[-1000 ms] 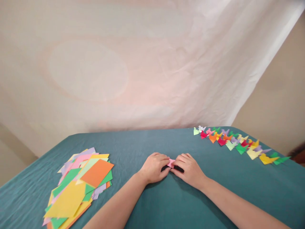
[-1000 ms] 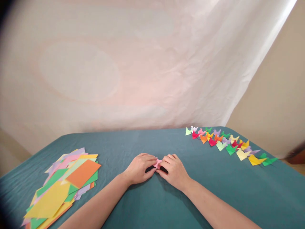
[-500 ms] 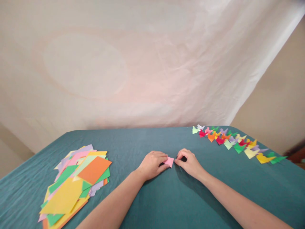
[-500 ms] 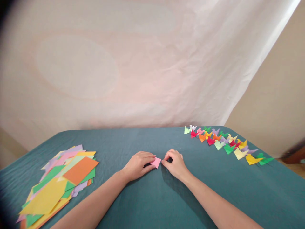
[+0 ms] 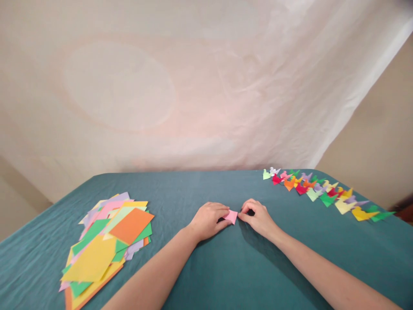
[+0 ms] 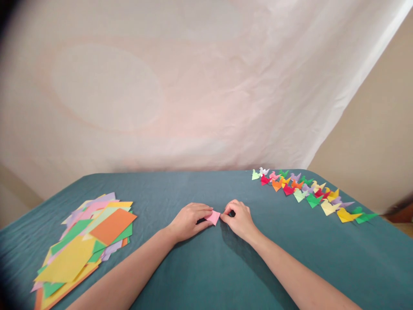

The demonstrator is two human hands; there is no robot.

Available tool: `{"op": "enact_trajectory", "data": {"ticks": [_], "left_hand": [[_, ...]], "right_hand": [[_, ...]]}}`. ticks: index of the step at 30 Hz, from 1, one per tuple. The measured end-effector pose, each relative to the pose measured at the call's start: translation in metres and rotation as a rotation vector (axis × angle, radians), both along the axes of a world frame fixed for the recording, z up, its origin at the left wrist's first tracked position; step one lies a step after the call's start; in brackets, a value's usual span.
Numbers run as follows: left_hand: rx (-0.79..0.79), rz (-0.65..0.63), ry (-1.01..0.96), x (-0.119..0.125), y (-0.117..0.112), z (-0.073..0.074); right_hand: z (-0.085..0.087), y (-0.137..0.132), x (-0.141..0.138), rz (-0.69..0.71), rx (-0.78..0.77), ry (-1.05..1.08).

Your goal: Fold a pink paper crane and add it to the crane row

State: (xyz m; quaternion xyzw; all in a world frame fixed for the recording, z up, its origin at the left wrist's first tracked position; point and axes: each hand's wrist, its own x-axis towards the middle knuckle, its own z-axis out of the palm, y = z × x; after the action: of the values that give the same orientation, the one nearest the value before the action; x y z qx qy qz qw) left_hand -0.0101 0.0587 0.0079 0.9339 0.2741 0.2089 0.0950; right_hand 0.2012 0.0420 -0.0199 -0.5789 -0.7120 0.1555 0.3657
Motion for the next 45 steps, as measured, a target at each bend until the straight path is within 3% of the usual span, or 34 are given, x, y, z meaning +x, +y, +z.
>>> {"op": "enact_trajectory", "data": {"ticks": [45], "left_hand": [[-0.002, 0.000, 0.010, 0.0014, 0.0038, -0.0063]], "right_hand": [[-0.0008, 0.0016, -0.0014, -0.036, -0.040, -0.026]]}}
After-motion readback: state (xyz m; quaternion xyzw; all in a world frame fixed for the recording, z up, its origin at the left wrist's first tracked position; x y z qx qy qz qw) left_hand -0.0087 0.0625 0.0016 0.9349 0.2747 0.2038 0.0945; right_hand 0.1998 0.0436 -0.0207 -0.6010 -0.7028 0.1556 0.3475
